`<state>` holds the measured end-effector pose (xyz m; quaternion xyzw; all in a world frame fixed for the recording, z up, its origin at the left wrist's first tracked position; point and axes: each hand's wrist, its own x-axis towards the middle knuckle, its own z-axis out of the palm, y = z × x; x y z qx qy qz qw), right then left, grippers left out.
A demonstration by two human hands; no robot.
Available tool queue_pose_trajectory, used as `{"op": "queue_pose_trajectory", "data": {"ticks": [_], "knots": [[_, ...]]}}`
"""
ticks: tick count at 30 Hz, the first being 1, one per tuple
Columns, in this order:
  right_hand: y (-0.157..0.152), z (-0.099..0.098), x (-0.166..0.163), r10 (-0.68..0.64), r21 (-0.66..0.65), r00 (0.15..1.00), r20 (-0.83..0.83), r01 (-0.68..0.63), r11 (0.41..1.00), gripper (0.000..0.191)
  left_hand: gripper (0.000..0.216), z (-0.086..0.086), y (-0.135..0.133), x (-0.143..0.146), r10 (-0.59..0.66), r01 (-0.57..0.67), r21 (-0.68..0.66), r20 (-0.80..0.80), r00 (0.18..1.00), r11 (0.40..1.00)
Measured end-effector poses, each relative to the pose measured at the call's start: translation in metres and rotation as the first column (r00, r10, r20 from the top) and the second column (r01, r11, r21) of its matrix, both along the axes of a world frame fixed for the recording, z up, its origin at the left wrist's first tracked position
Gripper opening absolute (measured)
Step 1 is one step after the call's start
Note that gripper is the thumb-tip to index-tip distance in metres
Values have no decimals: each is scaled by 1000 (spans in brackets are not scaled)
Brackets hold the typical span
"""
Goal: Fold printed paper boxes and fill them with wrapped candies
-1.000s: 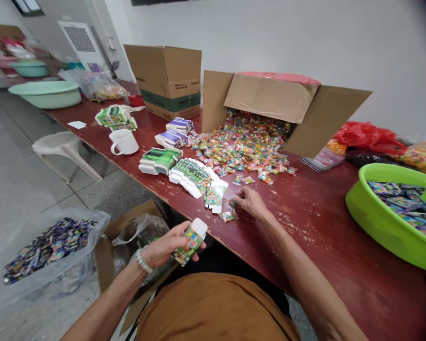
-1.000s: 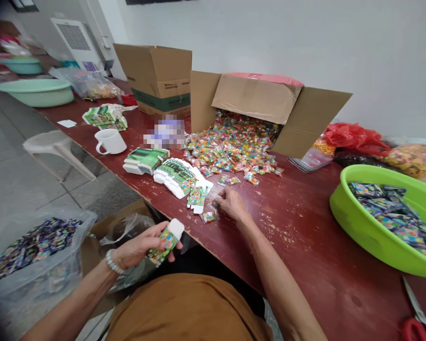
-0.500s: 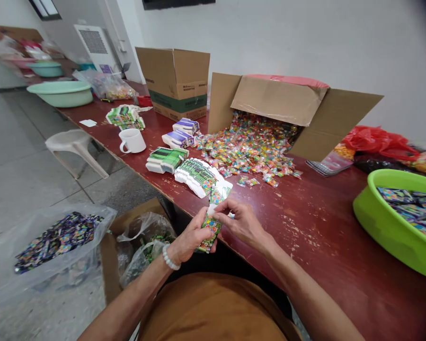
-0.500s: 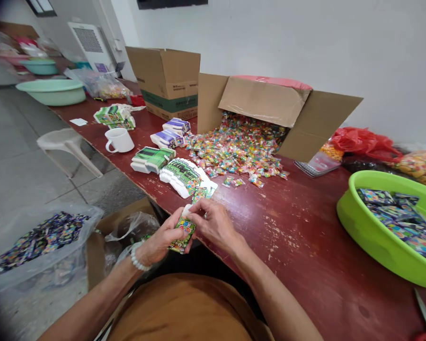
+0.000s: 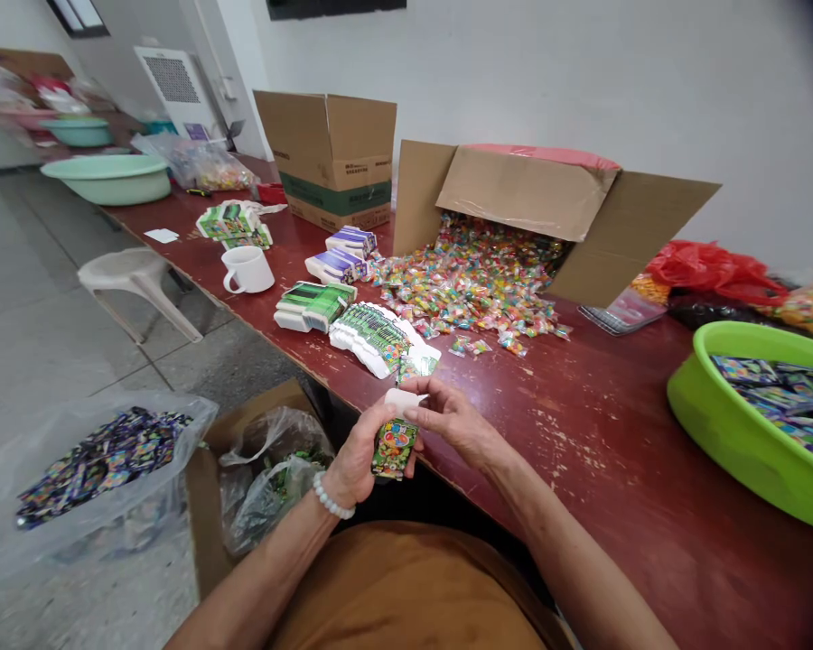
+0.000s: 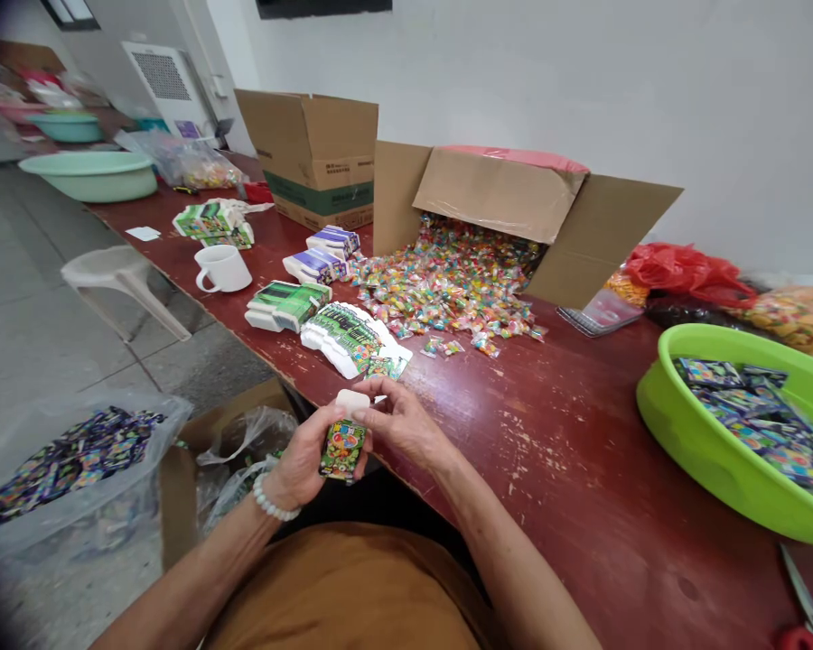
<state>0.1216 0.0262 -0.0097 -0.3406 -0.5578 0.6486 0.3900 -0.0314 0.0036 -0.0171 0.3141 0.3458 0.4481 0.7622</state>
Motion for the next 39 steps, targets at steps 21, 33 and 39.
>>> {"op": "queue_pose_trajectory", "data": {"ticks": [21,33,39], "knots": [[5,17,-6,-116,124,984,136,100,987,13,59,5,8,3,-16,24,-90,91,996,996],[0,15,-3,-87,289,972,219,20,957,21,43,3,15,-6,-57,80,-142,156,986,987],[-9,6,-12,-327,684,792,516,-151,714,81,24,6,24,0,137,-79,-208,279,951,975]]}}
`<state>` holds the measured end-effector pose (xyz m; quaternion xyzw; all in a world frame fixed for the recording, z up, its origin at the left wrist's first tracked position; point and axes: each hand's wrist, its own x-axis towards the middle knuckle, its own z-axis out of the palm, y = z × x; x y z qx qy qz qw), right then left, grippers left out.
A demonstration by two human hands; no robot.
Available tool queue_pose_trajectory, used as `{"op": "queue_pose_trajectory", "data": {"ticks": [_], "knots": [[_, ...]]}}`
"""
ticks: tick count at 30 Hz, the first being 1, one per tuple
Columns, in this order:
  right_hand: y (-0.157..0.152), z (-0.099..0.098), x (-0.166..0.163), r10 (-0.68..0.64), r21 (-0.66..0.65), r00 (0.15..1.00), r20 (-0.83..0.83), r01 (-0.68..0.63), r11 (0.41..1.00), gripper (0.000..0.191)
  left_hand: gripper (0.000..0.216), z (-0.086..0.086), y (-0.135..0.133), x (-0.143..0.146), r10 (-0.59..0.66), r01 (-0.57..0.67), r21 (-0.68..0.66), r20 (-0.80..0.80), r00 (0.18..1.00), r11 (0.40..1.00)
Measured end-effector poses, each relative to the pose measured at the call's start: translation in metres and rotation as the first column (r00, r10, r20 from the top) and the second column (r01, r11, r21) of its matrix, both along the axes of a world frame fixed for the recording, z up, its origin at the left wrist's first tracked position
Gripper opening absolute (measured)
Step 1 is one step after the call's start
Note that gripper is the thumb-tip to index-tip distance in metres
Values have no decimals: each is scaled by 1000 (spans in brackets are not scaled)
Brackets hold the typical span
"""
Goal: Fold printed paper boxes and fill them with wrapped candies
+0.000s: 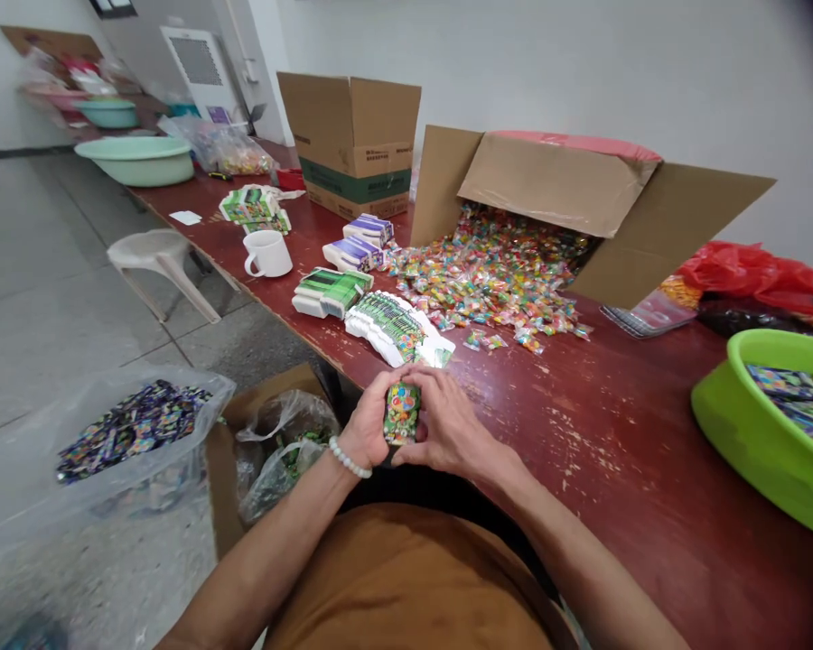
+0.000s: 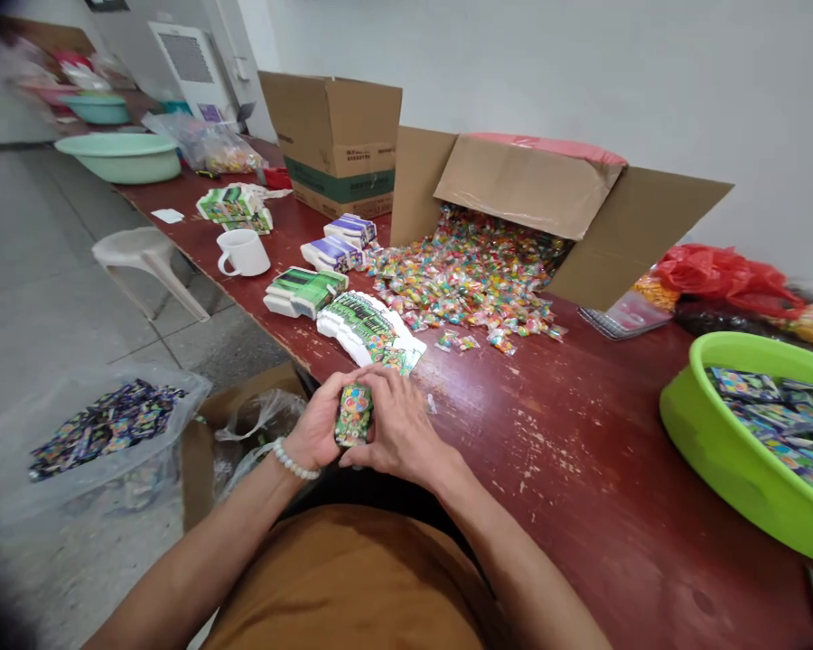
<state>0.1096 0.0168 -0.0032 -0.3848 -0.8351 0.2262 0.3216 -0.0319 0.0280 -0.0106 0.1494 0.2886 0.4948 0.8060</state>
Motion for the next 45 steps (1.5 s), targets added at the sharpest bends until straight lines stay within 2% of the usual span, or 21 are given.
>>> {"op": "queue_pose_trajectory", "data": {"ticks": [2,6,10,12,14,16,17,18,19,21,24,27,29,32,36,37,39,41,45], "knots": [[0,-1,-7,-57,105,987,152,41,994,92,22,-1,2,0,64,-64,8,-16,998,998],[9,-3,-22,-56,222,970,238,2,975,84,24,-3,3,-10,181,-180,24,-62,981,983],[19,-5,-40,25,201,984,174,-61,978,73,34,-2,0,-32,78,-77,14,-106,991,997],[23,-5,-49,79,171,986,148,-104,980,78,36,-1,-1,-48,27,-22,28,-185,982,999],[27,-4,-54,141,155,983,116,-158,975,89,38,-1,0,-67,57,-31,83,-330,942,996],[33,-2,-53,166,152,984,64,-174,973,93,44,-5,4,-88,182,-87,191,-567,803,978],[36,-2,-49,154,147,987,35,-158,977,89,46,-9,6,-99,257,-113,249,-678,689,962],[39,-2,-45,131,137,991,7,-130,982,80,47,-15,9,-111,318,-139,290,-778,542,947],[41,-3,-39,103,124,995,-18,-100,987,69,47,-22,12,-123,345,-159,306,-825,447,938],[45,-4,-24,53,91,998,-41,-49,995,53,45,-41,17,-146,364,-196,314,-873,325,929],[49,-8,1,-35,49,998,-46,38,998,44,35,-71,19,-175,350,-212,317,-926,142,924],[59,-14,26,-177,-6,982,-69,178,984,38,23,-90,16,-185,325,-180,316,-945,23,931],[72,-19,41,-297,-66,953,-56,293,954,37,23,-91,15,-175,350,-132,348,-937,-8,928],[96,-27,53,-409,-126,909,82,417,900,38,29,-72,14,-138,462,-10,462,-887,-2,887],[115,-40,48,-281,-131,915,288,329,935,52,24,-42,9,-69,594,238,583,-804,29,777],[116,-44,45,-261,-137,915,309,314,939,58,28,-39,9,-53,634,393,577,-773,-20,716],[116,-50,40,-250,-146,907,338,313,938,68,34,-39,10,-28,668,569,496,-733,-131,656],[116,-55,38,-255,-151,898,357,325,934,77,39,-44,13,-13,669,639,421,-715,-202,644],[120,-55,37,-259,-170,893,369,339,925,78,44,-53,20,-5,645,624,387,-720,-256,679]]}}
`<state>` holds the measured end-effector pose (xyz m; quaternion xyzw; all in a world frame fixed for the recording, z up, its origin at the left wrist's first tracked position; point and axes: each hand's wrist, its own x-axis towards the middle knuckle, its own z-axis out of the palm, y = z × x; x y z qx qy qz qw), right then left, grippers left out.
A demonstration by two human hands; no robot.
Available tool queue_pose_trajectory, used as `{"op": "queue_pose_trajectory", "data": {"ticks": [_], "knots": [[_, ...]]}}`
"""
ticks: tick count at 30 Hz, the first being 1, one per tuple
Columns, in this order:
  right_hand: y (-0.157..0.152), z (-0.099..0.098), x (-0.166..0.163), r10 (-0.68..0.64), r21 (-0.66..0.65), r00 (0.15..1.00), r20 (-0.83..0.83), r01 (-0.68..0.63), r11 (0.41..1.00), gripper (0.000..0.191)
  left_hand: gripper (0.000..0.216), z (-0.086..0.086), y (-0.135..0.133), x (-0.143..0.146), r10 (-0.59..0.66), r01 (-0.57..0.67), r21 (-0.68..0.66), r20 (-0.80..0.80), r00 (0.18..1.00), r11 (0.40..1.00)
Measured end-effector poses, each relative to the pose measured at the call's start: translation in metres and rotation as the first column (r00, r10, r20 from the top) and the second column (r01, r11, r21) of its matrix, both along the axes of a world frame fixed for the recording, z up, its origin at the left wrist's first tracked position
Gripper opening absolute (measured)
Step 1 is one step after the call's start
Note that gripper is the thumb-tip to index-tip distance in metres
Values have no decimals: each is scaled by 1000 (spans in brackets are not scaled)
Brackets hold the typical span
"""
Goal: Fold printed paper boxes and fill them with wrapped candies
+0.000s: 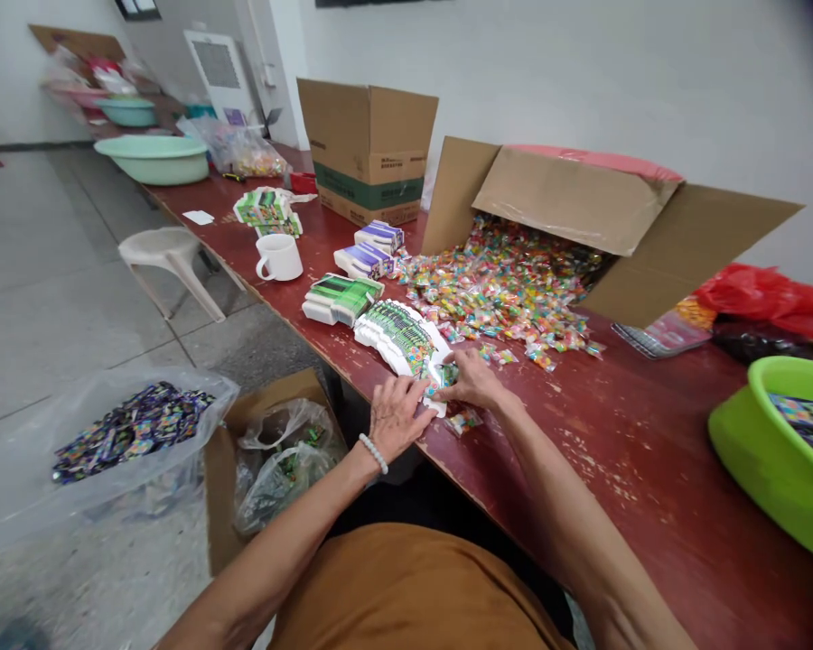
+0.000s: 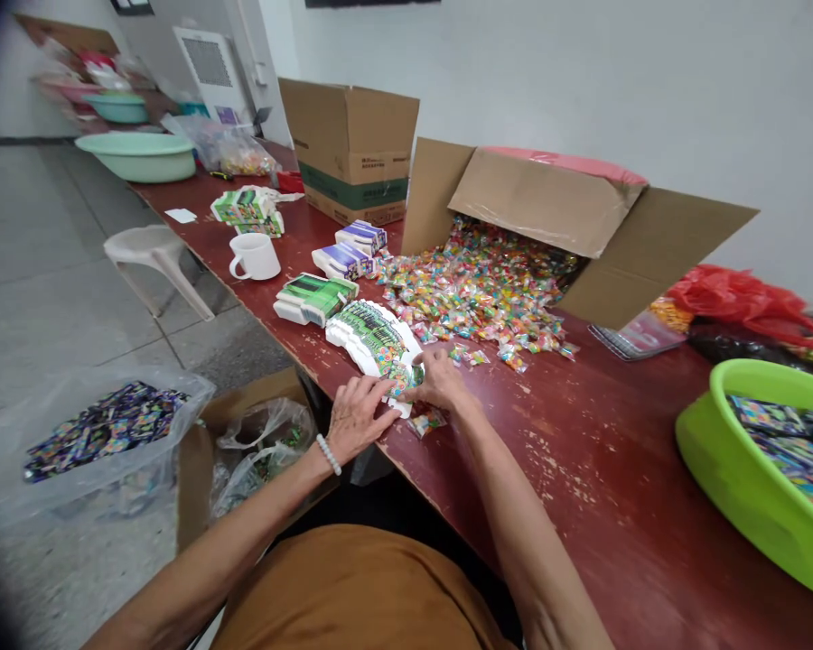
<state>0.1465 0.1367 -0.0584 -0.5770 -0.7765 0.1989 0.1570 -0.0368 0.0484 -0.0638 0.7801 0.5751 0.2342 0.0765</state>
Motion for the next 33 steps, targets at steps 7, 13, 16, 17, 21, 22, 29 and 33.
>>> {"op": "queue_pose_trajectory", "data": {"ticks": [7,13,16,17,21,22,29,33], "knots": [[-1,4,-6,-45,12,996,-75,46,999,30,47,4,8,-2,84,-82,-59,17,996,995],[-6,4,-7,-22,-13,996,-88,21,1000,48,43,4,15,2,145,-145,-100,-5,989,984],[-3,4,-5,9,-40,995,-99,-13,999,40,41,6,16,7,154,-158,-111,-46,987,981],[-2,4,-5,10,-46,994,-107,-15,999,36,42,7,17,8,158,-164,-117,-56,986,980],[0,1,-7,-66,-43,985,-157,60,997,64,39,9,22,14,201,-209,-157,-68,977,965],[0,0,-7,-96,-42,980,-172,90,995,75,37,10,24,15,216,-224,-173,-66,974,959],[2,-7,-4,-237,-49,921,-308,234,971,90,18,17,31,17,290,-286,-256,-22,957,923],[4,-9,0,-288,-43,892,-348,292,955,92,9,20,30,14,297,-290,-256,-12,955,922]]}}
